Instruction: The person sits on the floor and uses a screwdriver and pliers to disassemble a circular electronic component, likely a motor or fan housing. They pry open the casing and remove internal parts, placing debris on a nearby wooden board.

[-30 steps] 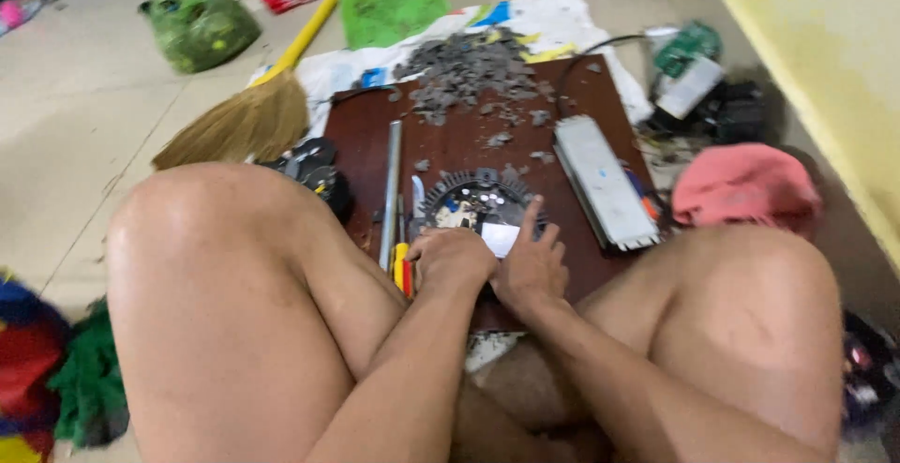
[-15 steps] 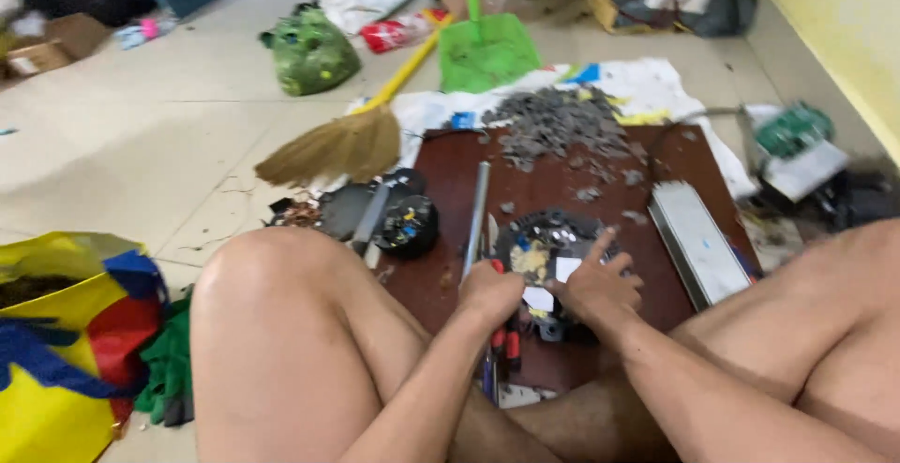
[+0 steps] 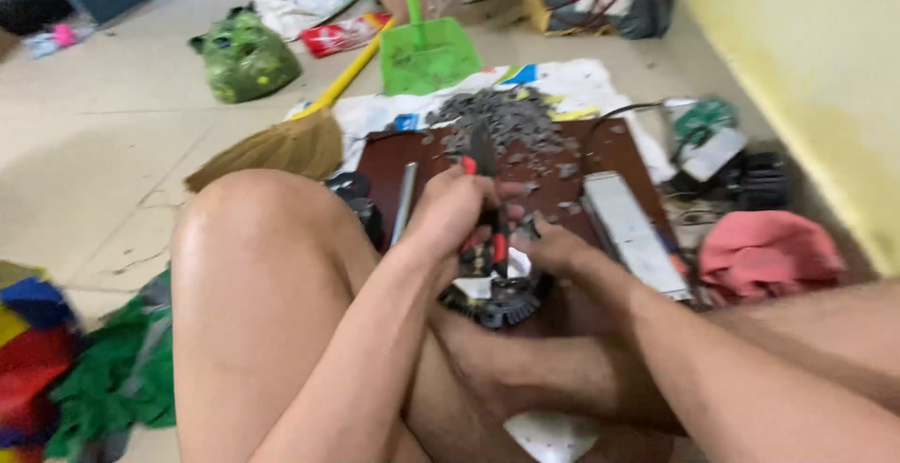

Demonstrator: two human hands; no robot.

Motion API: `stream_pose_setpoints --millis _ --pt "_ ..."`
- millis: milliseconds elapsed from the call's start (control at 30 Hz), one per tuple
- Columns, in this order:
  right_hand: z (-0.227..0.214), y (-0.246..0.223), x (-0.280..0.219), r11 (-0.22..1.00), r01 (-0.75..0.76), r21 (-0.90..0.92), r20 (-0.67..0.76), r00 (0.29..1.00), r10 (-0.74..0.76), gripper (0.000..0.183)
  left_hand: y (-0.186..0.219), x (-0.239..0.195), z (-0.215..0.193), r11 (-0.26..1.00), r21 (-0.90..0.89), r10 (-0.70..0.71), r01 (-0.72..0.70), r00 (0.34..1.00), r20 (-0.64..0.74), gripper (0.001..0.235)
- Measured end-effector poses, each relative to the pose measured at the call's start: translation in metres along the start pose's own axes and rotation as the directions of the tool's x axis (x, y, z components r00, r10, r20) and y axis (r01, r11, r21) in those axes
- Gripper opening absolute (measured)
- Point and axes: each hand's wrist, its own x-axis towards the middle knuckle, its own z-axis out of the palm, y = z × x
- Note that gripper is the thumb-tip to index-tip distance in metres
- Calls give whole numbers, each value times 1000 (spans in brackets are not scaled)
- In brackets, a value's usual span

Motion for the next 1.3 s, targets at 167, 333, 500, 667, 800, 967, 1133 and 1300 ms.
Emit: stream_pose_setpoints --millis 167,333,500,667,800,967,1133,1300 --pt "-127 -33 -75 988 -5 153 -487 870 80 78 -44 20 -26 989 -147 -15 32 994 110 54" --pt "-135 -73 -123 979 170 -111 -840 511 -184 45 -73 -2 -61 954 -265 -116 140 988 106 49" --pt "-42 -66 -110 995 -66 74 -534 840 96 74 -151 23 -92 939 -154 -290 309 947 136 51" --pt "21 -61 -118 971 -208 120 -336 912 236 104 -184 17 -107 919 -211 -315 335 941 120 55" --pt "40 -61 -145 983 -129 133 -274 948 162 106 -177 4 -106 943 -155 -283 293 955 84 55" --pt "46 -48 -144 968 -90 235 -278 948 156 106 -181 1 -110 947 -94 -302 309 950 76 62" --pt "50 -28 -121 925 -144 352 -276 928 249 98 -162 -8 -108 960 123 -262 251 961 90 53" --pt "35 -31 -136 928 -107 357 -213 958 193 92 -159 -14 -98 899 362 -300 245 948 105 42"
